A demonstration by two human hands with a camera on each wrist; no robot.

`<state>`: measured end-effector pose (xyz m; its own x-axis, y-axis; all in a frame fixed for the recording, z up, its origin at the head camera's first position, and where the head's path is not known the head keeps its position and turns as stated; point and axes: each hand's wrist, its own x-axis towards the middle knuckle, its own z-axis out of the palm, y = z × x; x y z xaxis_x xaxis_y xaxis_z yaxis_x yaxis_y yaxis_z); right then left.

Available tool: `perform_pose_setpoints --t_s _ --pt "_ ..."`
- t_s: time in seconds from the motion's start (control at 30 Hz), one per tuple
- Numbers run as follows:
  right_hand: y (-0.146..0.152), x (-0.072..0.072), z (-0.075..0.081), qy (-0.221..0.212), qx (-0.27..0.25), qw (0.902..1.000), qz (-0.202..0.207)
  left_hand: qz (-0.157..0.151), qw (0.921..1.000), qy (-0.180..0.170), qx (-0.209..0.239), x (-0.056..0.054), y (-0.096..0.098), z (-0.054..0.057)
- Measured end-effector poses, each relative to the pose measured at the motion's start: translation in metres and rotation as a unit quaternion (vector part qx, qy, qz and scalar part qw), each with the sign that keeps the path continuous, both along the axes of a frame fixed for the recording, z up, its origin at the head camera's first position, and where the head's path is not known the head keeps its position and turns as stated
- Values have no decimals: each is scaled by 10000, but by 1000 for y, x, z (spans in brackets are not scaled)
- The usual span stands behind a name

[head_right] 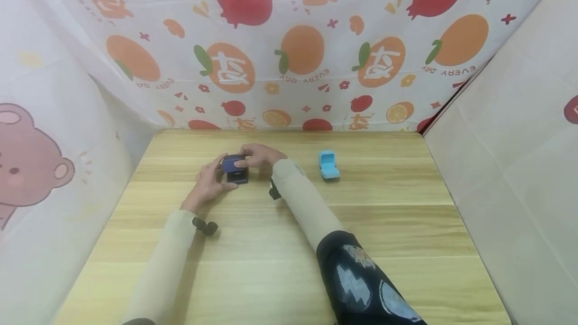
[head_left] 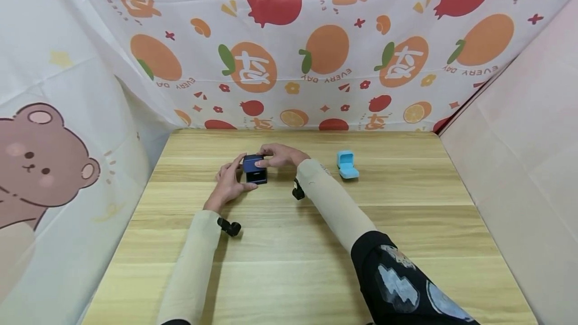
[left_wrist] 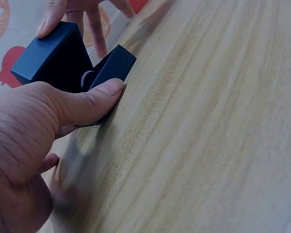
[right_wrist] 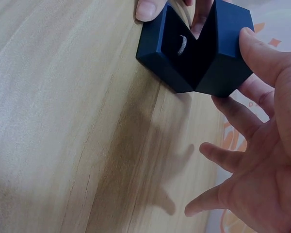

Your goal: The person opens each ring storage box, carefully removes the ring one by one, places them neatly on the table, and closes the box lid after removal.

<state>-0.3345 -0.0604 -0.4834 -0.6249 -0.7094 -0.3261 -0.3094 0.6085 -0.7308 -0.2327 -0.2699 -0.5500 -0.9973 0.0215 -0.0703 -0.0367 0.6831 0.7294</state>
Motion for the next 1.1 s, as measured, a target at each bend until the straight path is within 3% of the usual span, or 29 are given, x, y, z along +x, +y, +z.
perform_pose_setpoints --t_s 0.4,1.1 --pt "-1 4 -1 -180 -205 9996 -47 -12 9998 -187 73 1 -1 -1" --pt "-1 3 2 -209 -160 9996 41 -94 9999 -95 79 1 0 1"
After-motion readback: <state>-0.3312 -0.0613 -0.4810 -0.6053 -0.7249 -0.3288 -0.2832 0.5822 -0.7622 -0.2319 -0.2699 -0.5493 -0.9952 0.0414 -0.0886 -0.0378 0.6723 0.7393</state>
